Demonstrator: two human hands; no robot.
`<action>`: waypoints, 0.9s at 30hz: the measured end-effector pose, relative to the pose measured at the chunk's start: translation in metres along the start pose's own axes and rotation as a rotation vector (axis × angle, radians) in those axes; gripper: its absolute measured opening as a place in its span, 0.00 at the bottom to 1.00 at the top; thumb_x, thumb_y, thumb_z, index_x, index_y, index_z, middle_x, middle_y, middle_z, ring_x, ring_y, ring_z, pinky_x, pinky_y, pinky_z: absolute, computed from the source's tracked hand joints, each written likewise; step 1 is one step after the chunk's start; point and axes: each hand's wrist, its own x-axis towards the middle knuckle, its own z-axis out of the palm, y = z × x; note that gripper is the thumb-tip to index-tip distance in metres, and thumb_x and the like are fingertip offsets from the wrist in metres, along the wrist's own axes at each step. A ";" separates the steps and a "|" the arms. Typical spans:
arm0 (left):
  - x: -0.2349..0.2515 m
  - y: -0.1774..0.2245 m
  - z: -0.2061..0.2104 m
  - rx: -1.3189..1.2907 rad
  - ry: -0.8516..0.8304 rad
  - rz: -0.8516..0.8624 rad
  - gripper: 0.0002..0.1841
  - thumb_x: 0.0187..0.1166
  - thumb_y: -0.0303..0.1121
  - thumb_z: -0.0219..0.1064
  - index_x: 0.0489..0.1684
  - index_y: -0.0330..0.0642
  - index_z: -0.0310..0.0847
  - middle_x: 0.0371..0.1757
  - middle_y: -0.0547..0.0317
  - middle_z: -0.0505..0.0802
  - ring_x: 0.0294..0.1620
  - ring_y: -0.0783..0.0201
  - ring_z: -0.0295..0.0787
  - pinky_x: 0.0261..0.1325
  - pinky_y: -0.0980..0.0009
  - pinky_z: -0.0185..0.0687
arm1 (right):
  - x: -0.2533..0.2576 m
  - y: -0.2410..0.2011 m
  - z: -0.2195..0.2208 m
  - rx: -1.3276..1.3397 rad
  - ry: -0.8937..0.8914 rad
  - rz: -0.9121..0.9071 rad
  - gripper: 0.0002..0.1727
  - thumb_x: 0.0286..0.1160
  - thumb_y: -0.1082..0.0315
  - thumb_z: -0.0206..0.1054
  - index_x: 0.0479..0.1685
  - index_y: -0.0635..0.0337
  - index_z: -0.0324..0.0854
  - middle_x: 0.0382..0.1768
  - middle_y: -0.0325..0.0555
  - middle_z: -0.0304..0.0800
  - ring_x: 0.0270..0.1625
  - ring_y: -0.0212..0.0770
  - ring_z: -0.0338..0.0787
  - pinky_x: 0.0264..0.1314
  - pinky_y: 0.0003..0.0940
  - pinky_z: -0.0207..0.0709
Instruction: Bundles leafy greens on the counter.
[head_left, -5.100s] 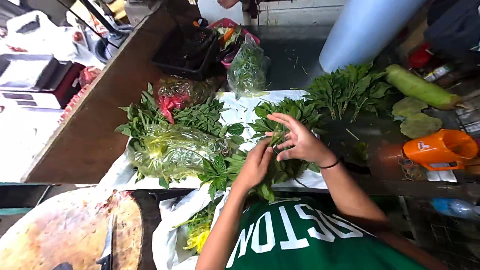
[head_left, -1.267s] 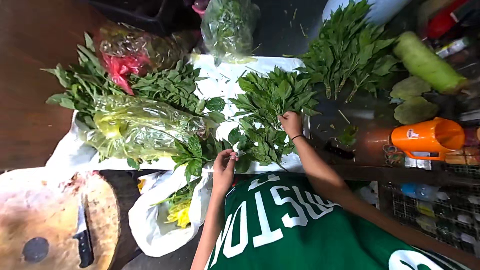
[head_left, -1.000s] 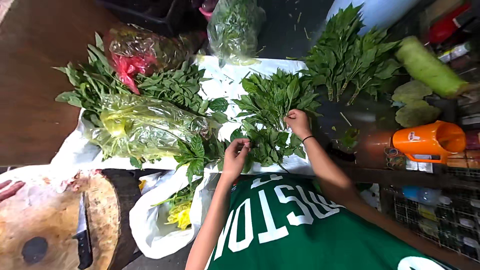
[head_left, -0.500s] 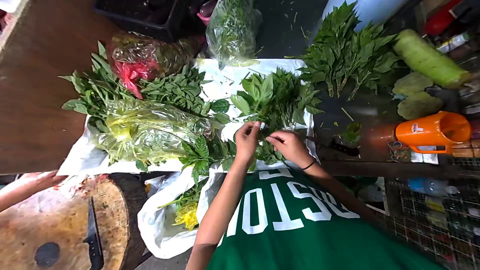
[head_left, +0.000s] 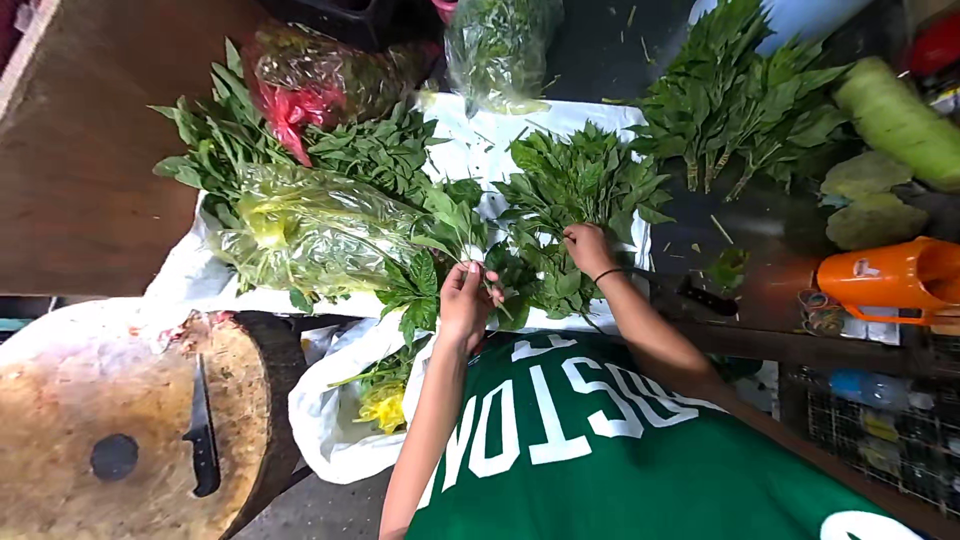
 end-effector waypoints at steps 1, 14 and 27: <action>-0.005 -0.004 -0.001 -0.020 -0.009 -0.036 0.09 0.95 0.38 0.48 0.57 0.48 0.72 0.36 0.56 0.85 0.25 0.64 0.81 0.30 0.68 0.83 | 0.006 0.003 0.003 -0.040 -0.035 0.016 0.15 0.83 0.65 0.64 0.61 0.60 0.88 0.61 0.60 0.90 0.67 0.60 0.87 0.71 0.66 0.78; 0.008 -0.010 0.012 -0.281 -0.067 -0.179 0.07 0.94 0.36 0.50 0.45 0.52 0.71 0.20 0.67 0.73 0.18 0.69 0.71 0.27 0.72 0.79 | -0.070 -0.022 -0.059 1.019 -0.220 -0.111 0.12 0.89 0.63 0.59 0.61 0.56 0.81 0.45 0.47 0.92 0.38 0.37 0.89 0.39 0.31 0.84; 0.036 -0.065 0.049 -0.260 -0.187 -0.322 0.29 0.89 0.66 0.37 0.46 0.54 0.75 0.27 0.67 0.80 0.22 0.71 0.76 0.28 0.75 0.77 | -0.110 -0.081 -0.046 1.221 -0.045 -0.269 0.09 0.84 0.68 0.64 0.57 0.58 0.82 0.37 0.47 0.87 0.32 0.37 0.85 0.35 0.32 0.84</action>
